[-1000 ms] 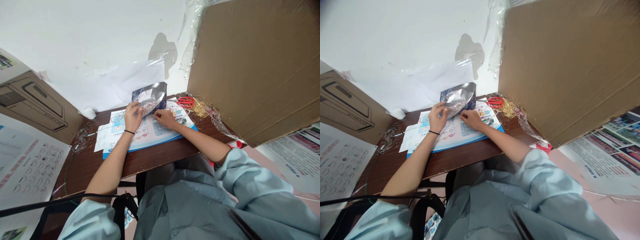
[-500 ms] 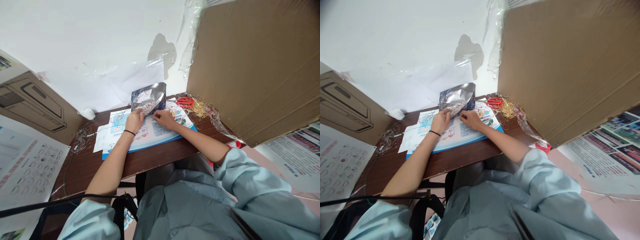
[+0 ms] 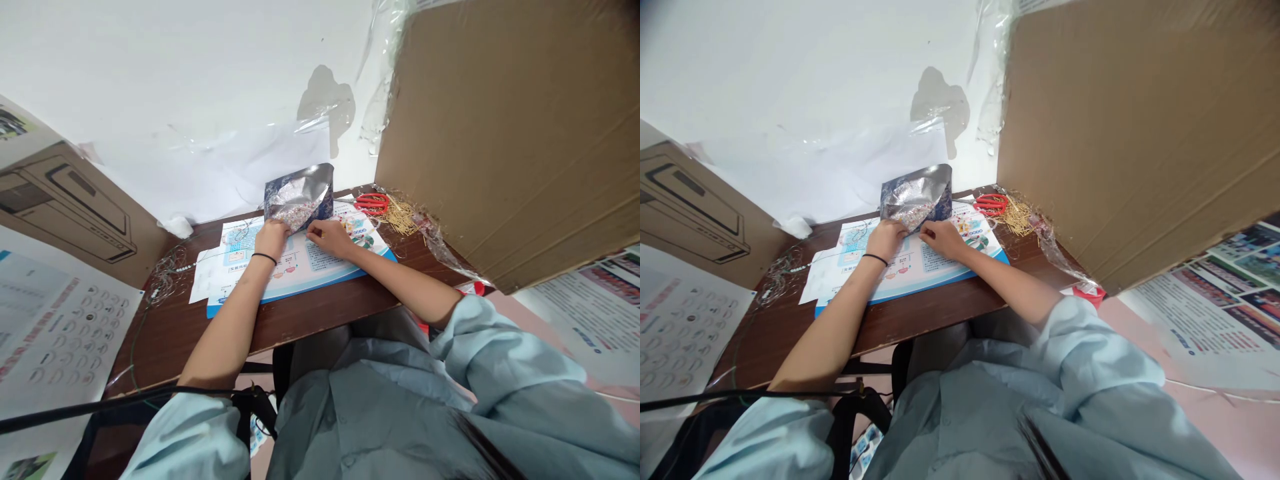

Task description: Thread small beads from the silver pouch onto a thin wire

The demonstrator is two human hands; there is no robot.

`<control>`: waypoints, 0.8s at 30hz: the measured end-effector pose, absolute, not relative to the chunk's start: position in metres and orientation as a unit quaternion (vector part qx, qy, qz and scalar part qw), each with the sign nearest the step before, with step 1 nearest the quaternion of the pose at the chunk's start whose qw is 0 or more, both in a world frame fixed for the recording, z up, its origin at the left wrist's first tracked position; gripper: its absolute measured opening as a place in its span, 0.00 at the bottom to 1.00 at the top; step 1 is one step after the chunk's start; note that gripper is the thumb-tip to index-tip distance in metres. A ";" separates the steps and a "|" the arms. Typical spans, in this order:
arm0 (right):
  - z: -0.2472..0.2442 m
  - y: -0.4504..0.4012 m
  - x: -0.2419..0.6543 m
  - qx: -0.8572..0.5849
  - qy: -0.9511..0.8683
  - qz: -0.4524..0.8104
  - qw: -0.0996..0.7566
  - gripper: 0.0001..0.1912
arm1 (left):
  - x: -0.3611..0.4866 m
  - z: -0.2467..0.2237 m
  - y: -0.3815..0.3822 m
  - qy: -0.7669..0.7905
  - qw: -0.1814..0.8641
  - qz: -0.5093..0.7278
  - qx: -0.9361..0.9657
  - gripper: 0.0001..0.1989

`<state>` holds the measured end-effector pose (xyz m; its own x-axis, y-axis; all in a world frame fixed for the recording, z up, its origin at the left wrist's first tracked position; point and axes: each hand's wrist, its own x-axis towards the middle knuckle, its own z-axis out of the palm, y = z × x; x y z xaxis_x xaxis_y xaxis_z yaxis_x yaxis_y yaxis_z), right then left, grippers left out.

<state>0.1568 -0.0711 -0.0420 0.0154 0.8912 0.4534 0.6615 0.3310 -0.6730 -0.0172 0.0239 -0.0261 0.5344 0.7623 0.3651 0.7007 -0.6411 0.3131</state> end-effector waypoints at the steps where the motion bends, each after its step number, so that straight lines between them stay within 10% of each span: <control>1: -0.042 -0.071 0.157 -0.564 -0.688 0.132 0.436 0.04 | -0.015 -0.026 0.025 0.422 0.049 0.224 0.877 0.08; 17: -0.042 -0.070 0.159 -0.568 -0.705 0.122 0.408 0.05 | -0.010 -0.028 0.017 0.429 -0.023 0.224 0.875 0.09; 24: -0.041 -0.071 0.160 -0.596 -0.687 0.086 0.407 0.05 | -0.003 -0.018 0.006 0.457 0.183 0.375 0.786 0.02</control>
